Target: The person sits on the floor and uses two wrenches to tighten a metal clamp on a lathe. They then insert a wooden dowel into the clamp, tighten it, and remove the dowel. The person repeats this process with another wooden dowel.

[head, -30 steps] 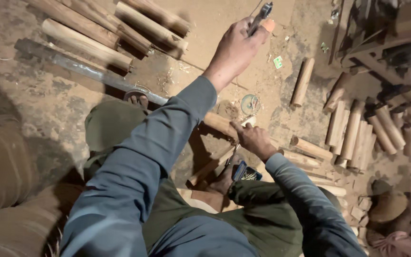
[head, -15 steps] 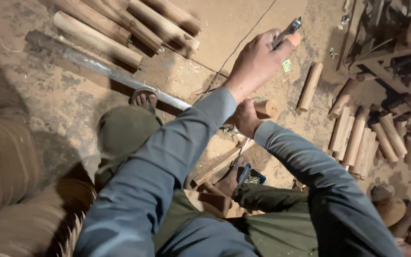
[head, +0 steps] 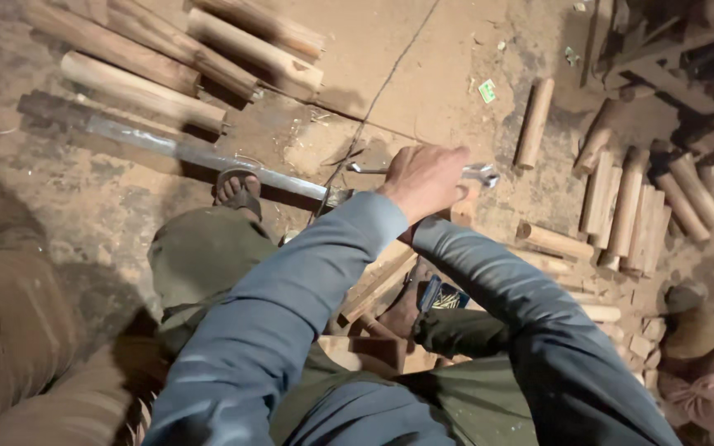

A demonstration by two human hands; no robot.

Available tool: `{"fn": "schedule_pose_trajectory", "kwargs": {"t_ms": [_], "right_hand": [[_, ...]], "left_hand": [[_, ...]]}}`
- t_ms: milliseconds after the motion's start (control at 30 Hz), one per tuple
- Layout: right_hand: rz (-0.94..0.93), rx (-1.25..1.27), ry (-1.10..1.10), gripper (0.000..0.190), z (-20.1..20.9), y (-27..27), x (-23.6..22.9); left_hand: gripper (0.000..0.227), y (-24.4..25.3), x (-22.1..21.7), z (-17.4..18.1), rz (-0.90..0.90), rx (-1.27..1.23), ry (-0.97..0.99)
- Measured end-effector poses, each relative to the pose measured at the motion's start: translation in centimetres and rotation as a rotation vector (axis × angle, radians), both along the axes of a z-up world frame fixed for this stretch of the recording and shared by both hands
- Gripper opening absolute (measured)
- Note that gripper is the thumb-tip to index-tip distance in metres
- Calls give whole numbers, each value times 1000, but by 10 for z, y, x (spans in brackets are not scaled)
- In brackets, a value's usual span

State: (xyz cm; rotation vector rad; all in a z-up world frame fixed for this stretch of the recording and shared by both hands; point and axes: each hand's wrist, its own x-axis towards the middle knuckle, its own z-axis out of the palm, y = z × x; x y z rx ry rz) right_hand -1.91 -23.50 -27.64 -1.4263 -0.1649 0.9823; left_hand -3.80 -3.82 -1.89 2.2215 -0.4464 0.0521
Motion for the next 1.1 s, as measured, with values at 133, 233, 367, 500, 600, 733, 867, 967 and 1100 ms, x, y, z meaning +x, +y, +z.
{"fn": "schedule_pose_trajectory", "kwargs": {"t_ms": [133,233,367,500,600,733,867,967,1100], "right_hand": [[233,-222,-56,34,-11,-21,-5],[522,-518,-227,33,-17,-25,-14],[955,-935,-524,30,-20,3,-34],[1082,-1092,-764,28,7,34,-46],[975,-1021,-954,27,41,41,-74],[730,-776,-1081,25,52,21,-132],[294,-733,-433,22,1,-57,-133],[-383,-988,-182,24,-46,-119,-110],[-566,-975,-342,32,-87,-149,-77]], "left_hand": [[66,-20,-5,-20,-124,95,118],[81,-27,-3,-30,-197,223,77],[72,-27,-3,-41,-250,187,43],[57,-26,-5,-45,-173,155,-26],[58,-27,-2,-47,-120,165,23],[44,-20,-3,-49,-94,318,161],[49,-9,-7,-44,-98,227,160],[72,-1,-13,-33,-80,189,105],[69,1,-9,-16,-72,204,71]]}}
